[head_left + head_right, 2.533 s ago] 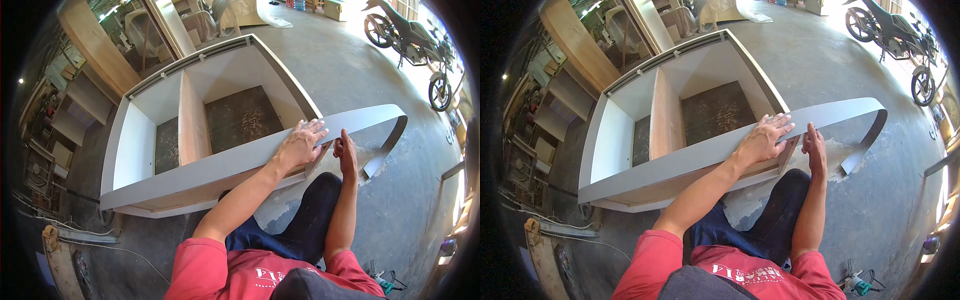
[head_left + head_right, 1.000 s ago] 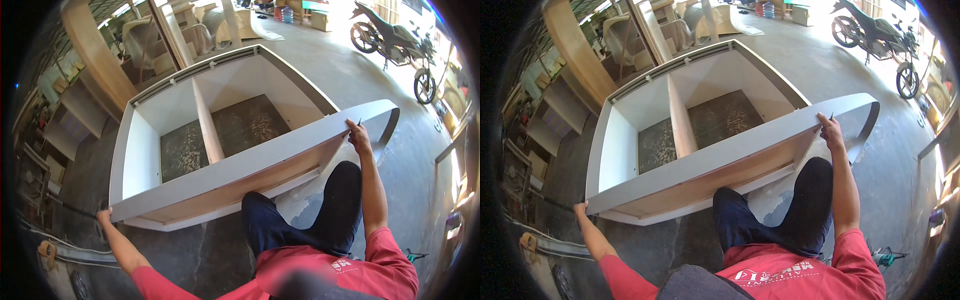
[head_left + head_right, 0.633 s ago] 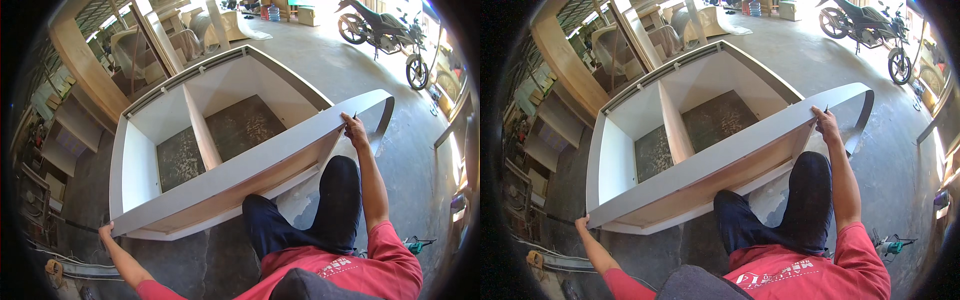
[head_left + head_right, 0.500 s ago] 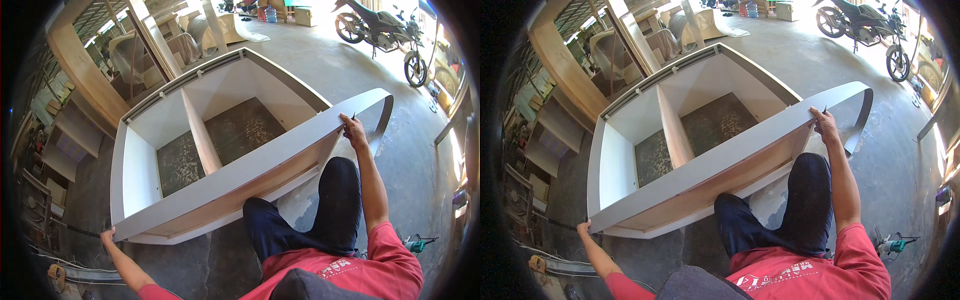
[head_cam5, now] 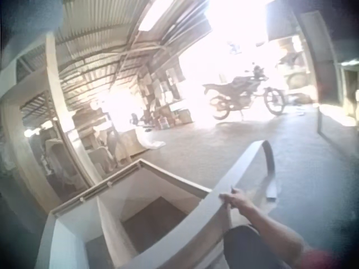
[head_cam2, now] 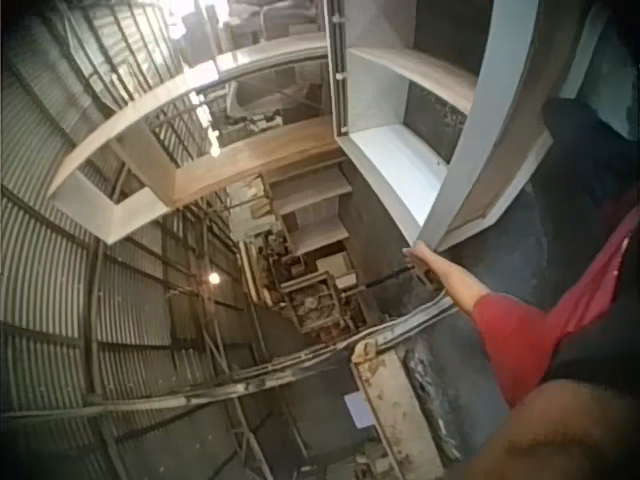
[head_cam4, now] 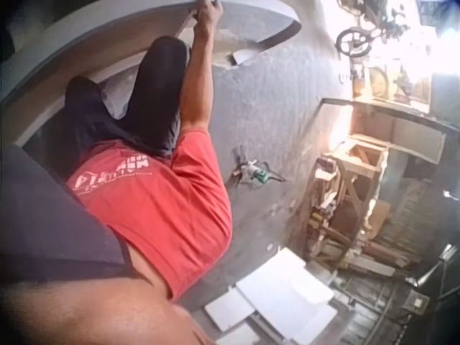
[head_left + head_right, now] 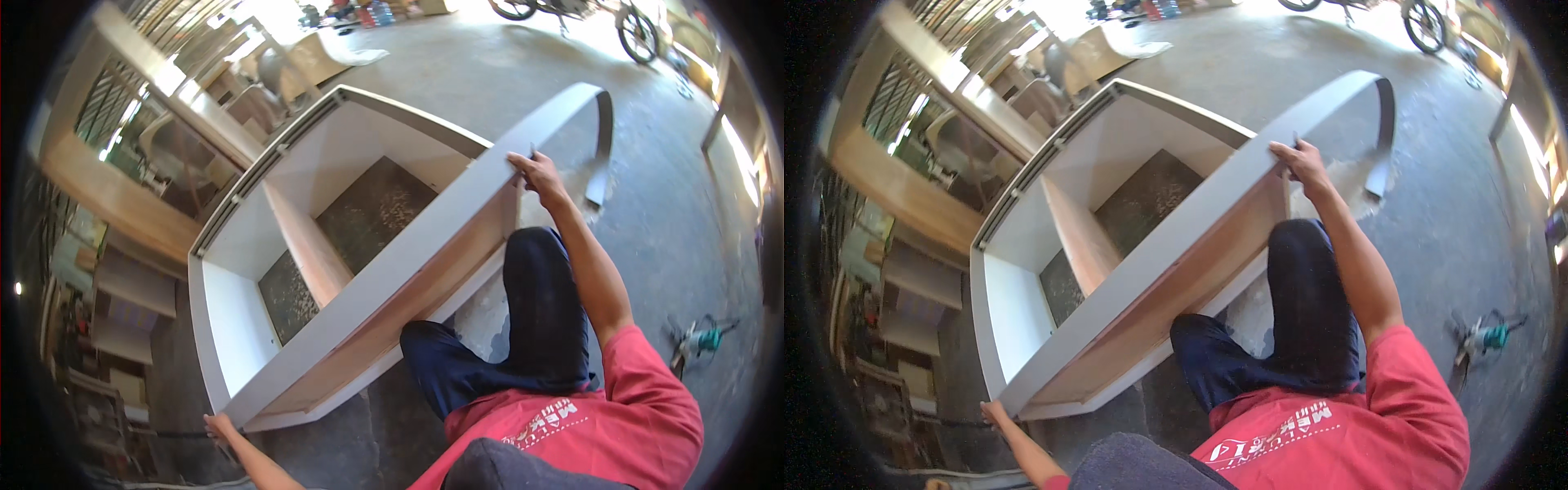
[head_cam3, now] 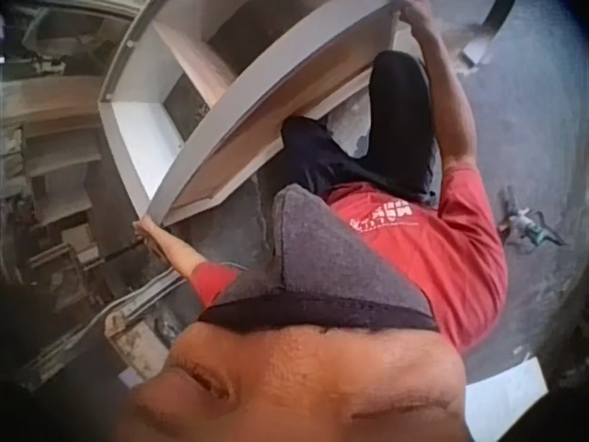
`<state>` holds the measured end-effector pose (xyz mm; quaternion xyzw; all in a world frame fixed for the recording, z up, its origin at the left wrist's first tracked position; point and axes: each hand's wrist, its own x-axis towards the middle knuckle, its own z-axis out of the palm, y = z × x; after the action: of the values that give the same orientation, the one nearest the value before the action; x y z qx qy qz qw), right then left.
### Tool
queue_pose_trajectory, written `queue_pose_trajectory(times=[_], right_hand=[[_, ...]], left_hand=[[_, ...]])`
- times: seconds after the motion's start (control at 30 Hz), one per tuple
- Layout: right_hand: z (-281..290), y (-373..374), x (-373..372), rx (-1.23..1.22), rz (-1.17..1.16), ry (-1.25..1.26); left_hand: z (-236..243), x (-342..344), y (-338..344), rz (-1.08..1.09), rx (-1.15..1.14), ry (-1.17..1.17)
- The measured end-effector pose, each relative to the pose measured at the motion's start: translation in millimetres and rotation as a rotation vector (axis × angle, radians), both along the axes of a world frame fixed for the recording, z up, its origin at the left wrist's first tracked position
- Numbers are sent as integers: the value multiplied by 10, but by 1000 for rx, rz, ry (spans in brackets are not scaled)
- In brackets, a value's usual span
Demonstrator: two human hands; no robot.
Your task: The person aligns a laminate strip along the edge of a wooden cabinet, trims it with a utility knife, and presses it down by hand before checking laminate sheets on a stack.
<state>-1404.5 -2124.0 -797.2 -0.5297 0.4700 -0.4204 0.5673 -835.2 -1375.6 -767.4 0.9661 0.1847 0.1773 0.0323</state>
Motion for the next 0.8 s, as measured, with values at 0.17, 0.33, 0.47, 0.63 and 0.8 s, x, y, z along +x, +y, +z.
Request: queue_pose_trajectory(times=[0.17, 0.33, 0.47, 0.63, 0.8], right_hand=[[6, 9, -19, 31, -13, -56], [8, 47, 4, 4, 7, -164], [13, 29, -13, 21, -1, -163], [-46, -24, -31, -46, -111, -141], [-125, -107, -78, -5, -293, -353]], left_hand=[[-73, -1082, -1615, -1083, -424, -250], [111, -2660, -3048, -1588, -206, 29], [255, -2965, -3488, -1627, -28, 99], [197, -2853, -3489, -1644, -141, 108], [245, -2866, -3476, -1626, -172, 154]])
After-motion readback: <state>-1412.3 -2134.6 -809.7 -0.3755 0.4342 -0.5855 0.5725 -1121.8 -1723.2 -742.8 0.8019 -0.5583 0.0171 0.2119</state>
